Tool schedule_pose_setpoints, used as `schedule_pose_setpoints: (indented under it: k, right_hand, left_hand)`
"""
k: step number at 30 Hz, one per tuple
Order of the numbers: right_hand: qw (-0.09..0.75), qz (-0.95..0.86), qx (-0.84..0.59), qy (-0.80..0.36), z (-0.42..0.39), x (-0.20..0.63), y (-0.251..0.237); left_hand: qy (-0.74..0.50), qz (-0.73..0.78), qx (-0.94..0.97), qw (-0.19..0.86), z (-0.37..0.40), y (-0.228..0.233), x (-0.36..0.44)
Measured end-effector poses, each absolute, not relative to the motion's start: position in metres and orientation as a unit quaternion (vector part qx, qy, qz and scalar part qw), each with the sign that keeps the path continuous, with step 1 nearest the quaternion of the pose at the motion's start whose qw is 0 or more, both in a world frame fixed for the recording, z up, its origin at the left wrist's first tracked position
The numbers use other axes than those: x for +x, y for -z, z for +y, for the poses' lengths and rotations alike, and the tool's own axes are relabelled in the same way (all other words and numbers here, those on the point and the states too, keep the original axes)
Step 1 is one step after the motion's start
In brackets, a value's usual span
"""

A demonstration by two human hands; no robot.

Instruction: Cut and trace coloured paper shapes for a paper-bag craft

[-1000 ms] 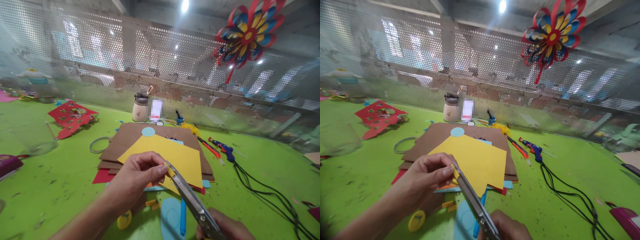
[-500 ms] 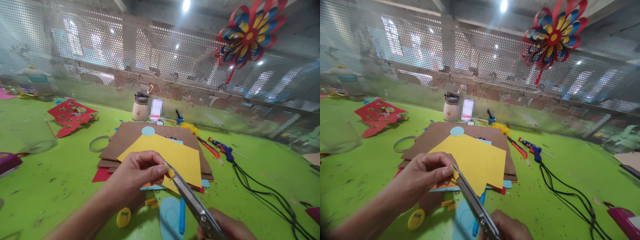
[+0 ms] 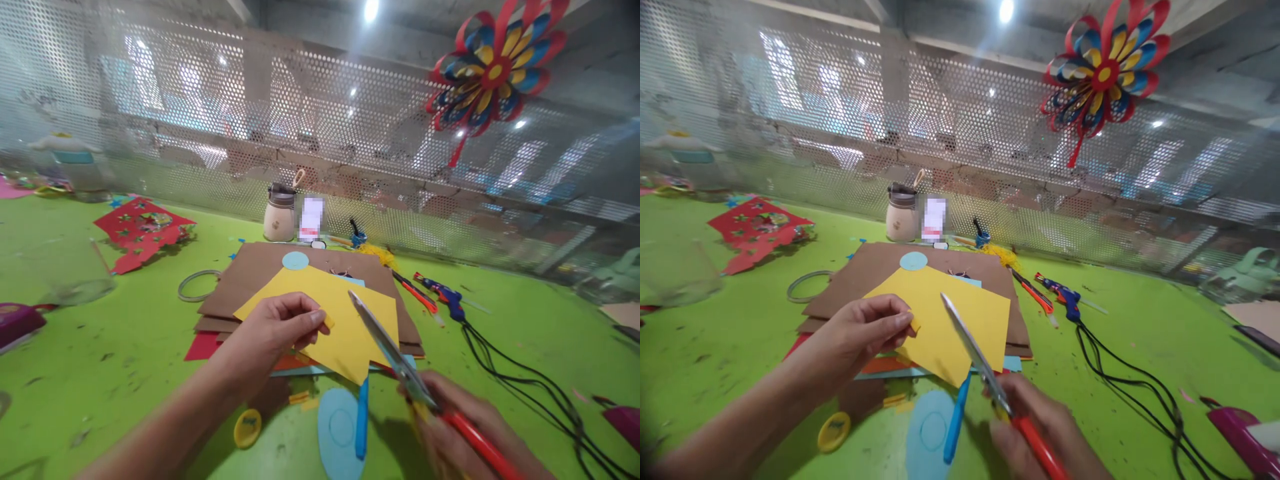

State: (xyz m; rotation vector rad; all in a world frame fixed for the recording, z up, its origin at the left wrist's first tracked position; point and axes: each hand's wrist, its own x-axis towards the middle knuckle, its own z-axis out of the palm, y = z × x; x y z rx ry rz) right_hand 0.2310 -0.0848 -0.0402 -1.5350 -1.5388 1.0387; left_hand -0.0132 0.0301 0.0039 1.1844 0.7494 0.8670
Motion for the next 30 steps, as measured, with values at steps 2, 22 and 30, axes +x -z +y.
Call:
schedule_pose_setpoints:
  k: [2,22,30]
  right_hand:
    - [0.317,-0.63,-0.658,-0.263,-0.072,0.244,0.039]
    - [-0.04,-0.677,-0.735,-0.002,-0.037,0.28,0.023]
    - [0.303,-0.707,-0.59,-0.245,-0.045,0.208,0.006]
  left_hand:
    - [-0.378,0.347,0.529,0.676,0.032,-0.001,-0.011]
    - [-0.358,0.348,0.452,0.739,0.042,0.015,-0.005]
    - [-0.338,0.341,0.439,0.759,0.035,0.025,0.003]
